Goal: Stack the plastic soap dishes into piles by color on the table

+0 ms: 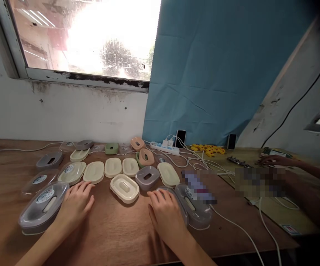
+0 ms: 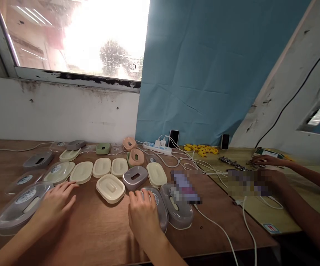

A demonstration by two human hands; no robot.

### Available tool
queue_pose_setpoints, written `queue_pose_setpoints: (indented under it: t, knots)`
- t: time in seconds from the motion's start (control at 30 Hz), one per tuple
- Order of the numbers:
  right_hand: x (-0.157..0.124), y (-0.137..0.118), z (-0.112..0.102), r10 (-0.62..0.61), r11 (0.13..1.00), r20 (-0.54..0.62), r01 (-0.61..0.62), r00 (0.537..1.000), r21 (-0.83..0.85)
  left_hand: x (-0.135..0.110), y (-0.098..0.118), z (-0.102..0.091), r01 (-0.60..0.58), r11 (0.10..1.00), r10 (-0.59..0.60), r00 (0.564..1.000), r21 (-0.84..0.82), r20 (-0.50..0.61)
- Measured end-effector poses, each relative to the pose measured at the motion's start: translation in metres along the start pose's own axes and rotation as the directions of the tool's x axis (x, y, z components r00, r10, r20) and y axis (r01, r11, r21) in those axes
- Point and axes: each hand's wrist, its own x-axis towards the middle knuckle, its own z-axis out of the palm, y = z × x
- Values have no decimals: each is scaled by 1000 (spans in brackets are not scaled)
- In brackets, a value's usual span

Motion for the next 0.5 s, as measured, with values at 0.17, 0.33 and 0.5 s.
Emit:
queue_pose_setpoints:
  t: [0.17,0.33,0.5]
  knots:
    - [50,9,-2,-90,990,252,114,964,-82,35,8,11,-71,997,69,996,36,57]
    - [80,26,15,-251,953,432,301,866,-48,49,5,1,-117,993,112,981,28,156]
    - [77,19,34,-290,948,419,319,860,1,56,-51,-21,28,1000,-28,987,2,156]
